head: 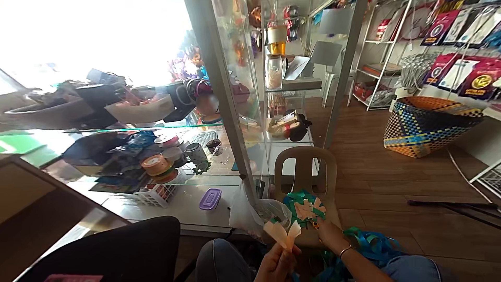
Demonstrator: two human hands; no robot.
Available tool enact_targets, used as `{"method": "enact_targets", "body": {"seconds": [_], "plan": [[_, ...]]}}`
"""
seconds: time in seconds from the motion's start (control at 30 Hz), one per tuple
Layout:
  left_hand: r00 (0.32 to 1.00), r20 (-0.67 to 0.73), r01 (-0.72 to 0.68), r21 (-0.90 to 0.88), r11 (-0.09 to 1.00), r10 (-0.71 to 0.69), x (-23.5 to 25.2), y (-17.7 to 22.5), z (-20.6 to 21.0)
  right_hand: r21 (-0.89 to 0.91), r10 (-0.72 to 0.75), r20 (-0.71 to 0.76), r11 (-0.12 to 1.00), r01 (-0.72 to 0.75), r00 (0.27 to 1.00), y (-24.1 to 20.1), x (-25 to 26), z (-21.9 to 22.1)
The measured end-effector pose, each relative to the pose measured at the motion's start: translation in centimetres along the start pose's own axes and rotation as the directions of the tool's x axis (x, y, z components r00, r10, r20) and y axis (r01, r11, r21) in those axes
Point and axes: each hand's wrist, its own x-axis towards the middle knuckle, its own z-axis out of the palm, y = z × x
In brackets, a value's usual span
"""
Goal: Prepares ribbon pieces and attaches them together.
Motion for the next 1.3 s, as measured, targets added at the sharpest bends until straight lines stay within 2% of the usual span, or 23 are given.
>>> {"method": "enact_targets", "body": {"seconds": [0.07, 0.1, 0.17, 0.23, 0.37, 0.43, 0.53, 0.7, 0.8, 0.97, 1.2, 1.3], "plan": [[0.999, -0.03, 0.016, 0.022, 1.0, -0.015, 0.4, 0.1, 0.0, 0.289, -0.136, -0.139, 0.942, 0.172, 0.981, -1.8, -3.0, -2.8], [0.998, -0.056, 0.013, 0.046, 0.999, -0.01, 0.6, 0.1, 0.1, 0.445, -0.214, -0.25, 0.841, 0.308, 0.944, -2.5, -5.1, -3.8], [0.996, -0.083, -0.012, 0.119, 0.993, 0.022, 1.0, -0.3, 0.5, 0.639, -0.296, -0.441, 0.56, 0.527, 0.848, -3.7, -9.6, -4.8], [0.995, -0.078, -0.044, 0.214, 0.976, 0.062, 1.3, -0.6, 0.9, 0.73, -0.298, -0.507, 0.351, 0.586, 0.809, -4.4, -13.9, -4.7], [0.995, -0.013, -0.092, 0.278, 0.956, 0.1, 1.3, -0.6, 2.0, 0.76, -0.205, -0.586, 0.199, 0.619, 0.784, -4.7, -18.2, -2.2], [0.997, 0.008, -0.079, 0.274, 0.959, 0.08, 0.7, 0.2, 2.6, 0.737, -0.21, -0.62, 0.175, 0.653, 0.756, -4.6, -18.9, -1.2], [0.996, -0.002, -0.081, 0.254, 0.964, 0.084, -0.5, 1.0, 3.1, 0.678, -0.236, -0.667, 0.201, 0.707, 0.707, -5.0, -19.6, -0.6], [0.988, 0.021, -0.154, 0.309, 0.939, 0.155, -1.8, 1.9, 3.3, 0.572, -0.191, -0.77, 0.217, 0.791, 0.609, -6.3, -20.5, -0.3], [0.982, 0.04, -0.184, 0.377, 0.908, 0.183, -2.1, 2.3, 3.5, 0.611, -0.164, -0.755, 0.178, 0.772, 0.635, -6.8, -21.2, -0.8], [0.988, 0.018, -0.152, 0.32, 0.935, 0.155, -1.6, 1.8, 3.8, 0.702, -0.185, -0.694, 0.042, 0.711, 0.696, -7.1, -21.4, -1.6], [0.988, 0.037, -0.156, 0.277, 0.948, 0.152, -1.2, 0.8, 3.8, 0.755, -0.197, -0.643, 0.0, 0.656, 0.74, -6.5, -20.0, -2.9], [0.987, 0.026, -0.161, 0.261, 0.952, 0.16, -1.0, 0.7, 3.6, 0.794, -0.202, -0.603, -0.054, 0.606, 0.772, -6.4, -20.0, -3.1]]}}
